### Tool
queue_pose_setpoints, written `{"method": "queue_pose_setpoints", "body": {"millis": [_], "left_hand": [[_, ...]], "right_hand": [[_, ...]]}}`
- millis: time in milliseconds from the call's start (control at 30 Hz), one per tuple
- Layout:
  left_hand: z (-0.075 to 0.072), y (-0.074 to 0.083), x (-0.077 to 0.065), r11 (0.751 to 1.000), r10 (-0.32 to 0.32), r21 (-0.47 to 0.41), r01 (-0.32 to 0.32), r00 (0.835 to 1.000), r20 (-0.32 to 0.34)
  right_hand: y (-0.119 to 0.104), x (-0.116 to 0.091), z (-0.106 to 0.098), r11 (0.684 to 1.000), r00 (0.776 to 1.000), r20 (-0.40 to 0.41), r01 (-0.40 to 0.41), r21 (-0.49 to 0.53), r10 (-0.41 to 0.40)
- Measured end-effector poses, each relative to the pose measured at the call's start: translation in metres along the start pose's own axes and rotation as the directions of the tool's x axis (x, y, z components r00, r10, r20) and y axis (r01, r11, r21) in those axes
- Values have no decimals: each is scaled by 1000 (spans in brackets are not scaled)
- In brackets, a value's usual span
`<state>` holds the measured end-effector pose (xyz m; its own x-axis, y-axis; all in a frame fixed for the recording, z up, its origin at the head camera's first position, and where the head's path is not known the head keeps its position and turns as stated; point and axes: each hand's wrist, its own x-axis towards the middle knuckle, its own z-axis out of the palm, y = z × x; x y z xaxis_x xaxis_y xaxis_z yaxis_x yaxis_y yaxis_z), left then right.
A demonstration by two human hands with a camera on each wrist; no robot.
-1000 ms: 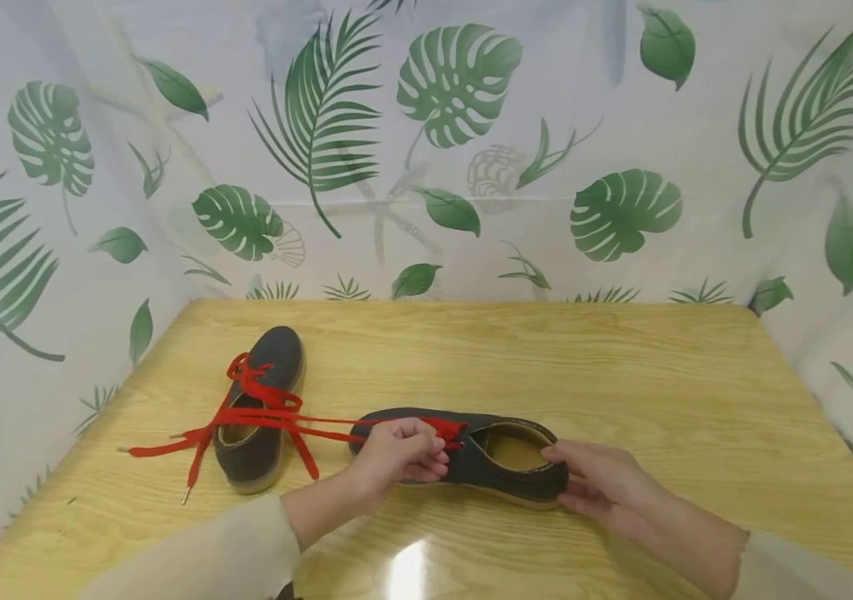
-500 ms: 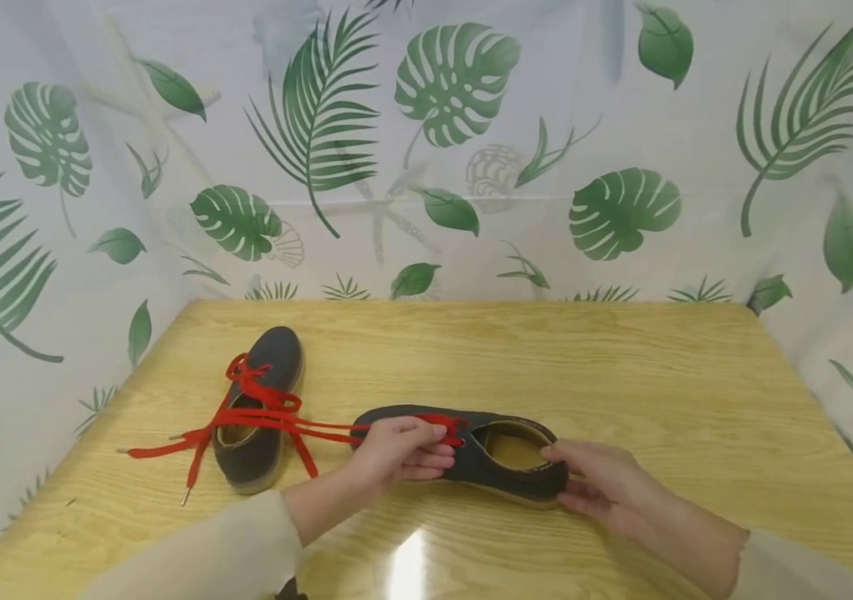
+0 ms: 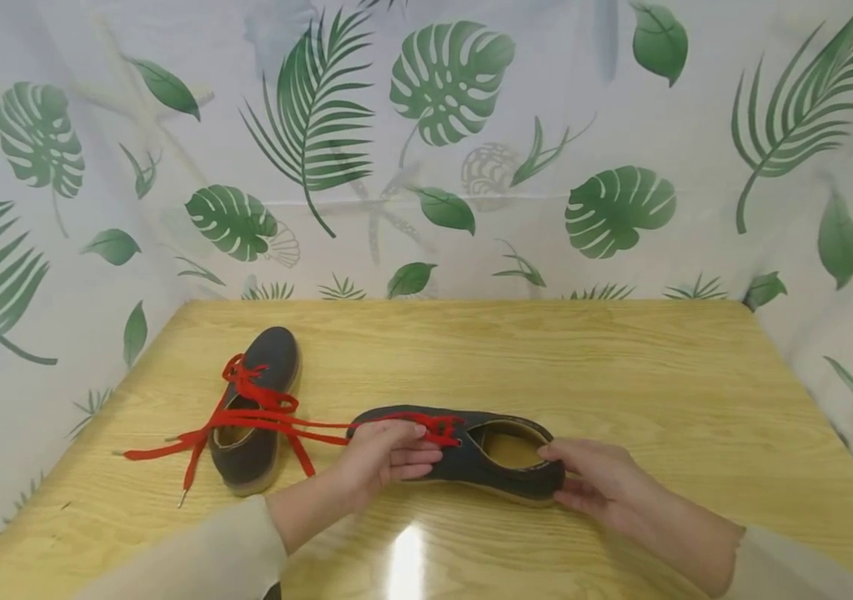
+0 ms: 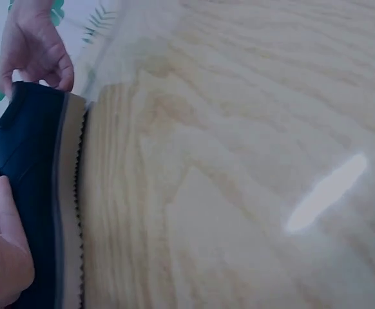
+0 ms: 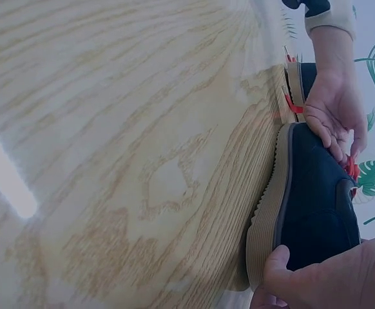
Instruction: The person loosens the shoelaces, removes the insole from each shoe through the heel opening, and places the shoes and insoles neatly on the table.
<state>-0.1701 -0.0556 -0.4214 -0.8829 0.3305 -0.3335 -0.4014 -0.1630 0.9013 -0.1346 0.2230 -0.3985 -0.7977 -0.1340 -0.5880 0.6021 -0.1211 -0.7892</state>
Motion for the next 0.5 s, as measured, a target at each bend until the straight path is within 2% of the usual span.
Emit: {"method": "queue_pose_setpoints", "body": {"millis": [167, 267, 367, 500], "left_hand": [[7, 11, 8, 990, -132, 59, 131, 991, 22], [11, 16, 12, 979, -180, 104, 177, 984, 16], [11, 15, 11, 983, -161, 94, 160, 987, -7], [8, 5, 5, 997, -67, -28, 66, 997, -50]], "right_hand": [[-1, -3, -4, 1000, 1000, 0, -2, -1, 2], [-1, -3, -6, 1000, 1000, -2, -4, 6, 4], [-2, -3, -5, 1000, 1000, 9, -3, 14, 3], [-1, -2, -3, 1000, 1000, 21, 4, 3, -4]]}}
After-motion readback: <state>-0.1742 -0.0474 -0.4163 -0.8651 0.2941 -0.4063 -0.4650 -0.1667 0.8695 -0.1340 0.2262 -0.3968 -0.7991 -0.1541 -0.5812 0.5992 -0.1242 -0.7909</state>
